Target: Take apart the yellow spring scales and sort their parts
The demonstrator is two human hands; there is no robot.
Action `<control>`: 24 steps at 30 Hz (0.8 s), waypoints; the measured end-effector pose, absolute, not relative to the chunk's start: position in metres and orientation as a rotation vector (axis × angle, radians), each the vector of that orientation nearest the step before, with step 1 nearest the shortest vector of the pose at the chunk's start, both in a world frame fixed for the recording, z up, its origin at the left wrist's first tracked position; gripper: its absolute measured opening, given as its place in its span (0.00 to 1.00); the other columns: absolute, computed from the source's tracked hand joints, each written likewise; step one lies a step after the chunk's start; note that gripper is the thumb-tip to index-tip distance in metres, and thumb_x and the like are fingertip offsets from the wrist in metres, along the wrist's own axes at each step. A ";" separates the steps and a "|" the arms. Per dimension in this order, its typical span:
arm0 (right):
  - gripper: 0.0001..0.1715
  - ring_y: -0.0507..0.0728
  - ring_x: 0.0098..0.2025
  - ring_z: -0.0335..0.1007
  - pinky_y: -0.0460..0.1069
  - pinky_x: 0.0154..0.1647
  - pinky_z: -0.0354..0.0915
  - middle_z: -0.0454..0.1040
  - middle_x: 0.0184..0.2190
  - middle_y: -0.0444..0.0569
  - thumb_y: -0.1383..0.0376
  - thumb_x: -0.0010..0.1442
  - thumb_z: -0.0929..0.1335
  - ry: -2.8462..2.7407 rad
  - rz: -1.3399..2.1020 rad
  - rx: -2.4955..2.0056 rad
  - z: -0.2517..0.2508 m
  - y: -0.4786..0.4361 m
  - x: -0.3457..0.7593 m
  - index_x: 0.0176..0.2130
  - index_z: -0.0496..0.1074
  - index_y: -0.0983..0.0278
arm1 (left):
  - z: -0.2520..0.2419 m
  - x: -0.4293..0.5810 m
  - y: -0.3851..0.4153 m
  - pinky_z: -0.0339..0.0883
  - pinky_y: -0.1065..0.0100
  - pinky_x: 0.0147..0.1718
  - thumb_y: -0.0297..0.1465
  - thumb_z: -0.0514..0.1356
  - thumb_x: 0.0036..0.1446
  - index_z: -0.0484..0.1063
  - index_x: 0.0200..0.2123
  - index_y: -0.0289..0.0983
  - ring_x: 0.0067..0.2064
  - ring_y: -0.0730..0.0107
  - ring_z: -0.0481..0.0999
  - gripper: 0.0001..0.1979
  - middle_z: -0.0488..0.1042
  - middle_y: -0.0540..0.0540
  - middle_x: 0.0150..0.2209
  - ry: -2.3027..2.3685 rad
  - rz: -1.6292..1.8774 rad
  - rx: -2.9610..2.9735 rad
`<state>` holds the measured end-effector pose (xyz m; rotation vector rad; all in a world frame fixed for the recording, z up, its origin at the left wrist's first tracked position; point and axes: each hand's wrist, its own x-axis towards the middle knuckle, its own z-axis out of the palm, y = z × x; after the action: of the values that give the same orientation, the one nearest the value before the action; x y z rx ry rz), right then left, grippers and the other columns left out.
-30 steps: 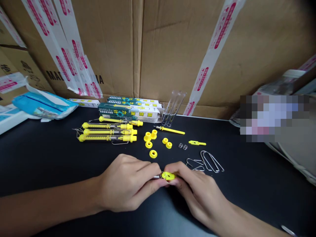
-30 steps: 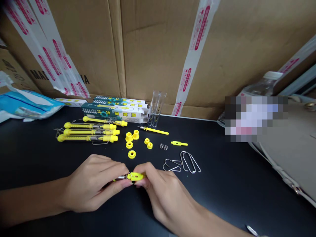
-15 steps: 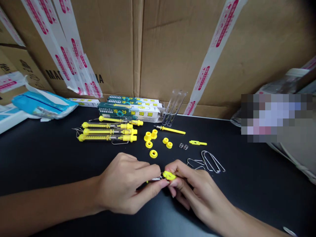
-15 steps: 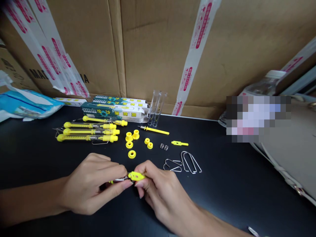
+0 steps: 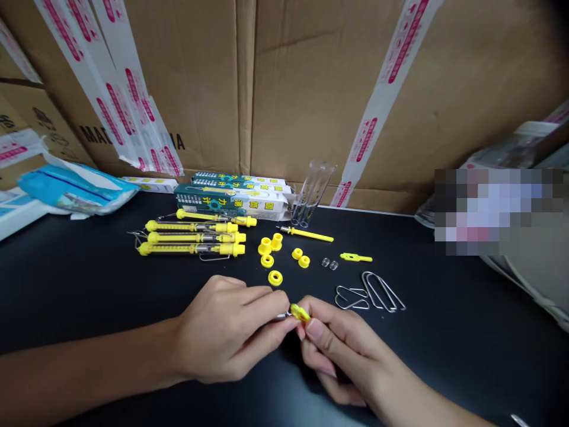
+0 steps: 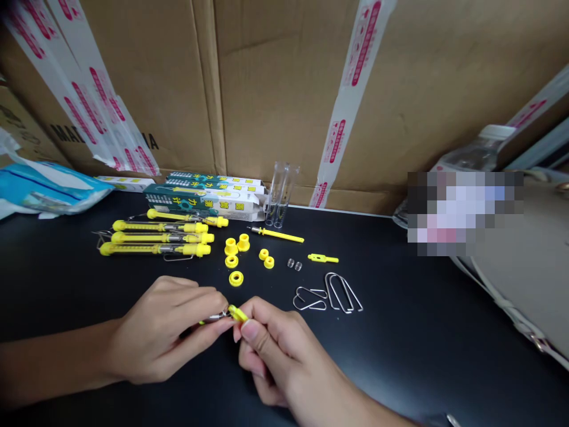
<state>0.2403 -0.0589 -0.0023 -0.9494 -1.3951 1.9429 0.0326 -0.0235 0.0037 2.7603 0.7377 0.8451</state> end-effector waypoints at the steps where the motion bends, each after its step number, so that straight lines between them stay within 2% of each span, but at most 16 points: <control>1: 0.24 0.42 0.15 0.43 0.41 0.13 0.39 0.55 0.21 0.35 0.46 0.69 0.62 -1.393 1.941 -0.948 -0.002 -0.059 0.240 0.32 0.59 0.61 | 0.004 0.033 -0.023 0.55 0.68 0.23 0.29 0.51 0.68 0.65 0.31 0.38 0.22 0.76 0.66 0.11 0.67 0.56 0.24 0.739 0.845 2.763; 7: 0.23 0.43 0.17 0.46 0.39 0.14 0.42 0.56 0.21 0.35 0.47 0.69 0.62 -1.469 1.819 -1.001 -0.005 -0.061 0.240 0.33 0.60 0.62 | 0.005 0.034 -0.024 0.53 0.67 0.21 0.28 0.52 0.68 0.63 0.29 0.39 0.19 0.76 0.62 0.12 0.64 0.57 0.20 0.769 0.863 2.809; 13: 0.17 0.40 0.13 0.51 0.39 0.13 0.42 0.67 0.27 0.37 0.51 0.71 0.62 -1.402 1.708 -0.960 -0.008 -0.053 0.249 0.36 0.56 0.60 | 0.001 0.031 -0.032 0.50 0.63 0.20 0.29 0.51 0.68 0.62 0.28 0.38 0.19 0.74 0.62 0.13 0.66 0.55 0.20 0.651 0.919 2.939; 19: 0.11 0.46 0.22 0.62 0.43 0.22 0.60 0.73 0.31 0.43 0.57 0.73 0.60 -1.756 1.332 -0.968 -0.009 -0.059 0.255 0.42 0.64 0.60 | 0.003 0.033 -0.025 0.60 0.69 0.24 0.31 0.48 0.72 0.66 0.33 0.37 0.23 0.75 0.71 0.13 0.72 0.54 0.25 0.864 0.918 2.862; 22: 0.08 0.48 0.24 0.66 0.43 0.24 0.64 0.74 0.31 0.43 0.61 0.73 0.61 -1.844 1.070 -1.020 -0.010 -0.057 0.259 0.43 0.67 0.59 | 0.004 0.033 -0.024 0.62 0.71 0.26 0.33 0.49 0.72 0.66 0.34 0.38 0.26 0.75 0.74 0.13 0.74 0.54 0.28 0.896 0.926 2.831; 24: 0.06 0.49 0.29 0.70 0.43 0.29 0.67 0.75 0.35 0.44 0.65 0.71 0.63 -1.911 0.824 -1.028 -0.007 -0.051 0.263 0.44 0.69 0.58 | 0.004 0.034 -0.025 0.63 0.71 0.26 0.35 0.51 0.71 0.66 0.36 0.38 0.27 0.75 0.75 0.11 0.75 0.53 0.29 0.916 0.937 2.814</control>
<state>0.2632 -0.0508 -0.0070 -1.0284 -1.9111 0.8235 0.0336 -0.0245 0.0036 2.8139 0.9159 0.9373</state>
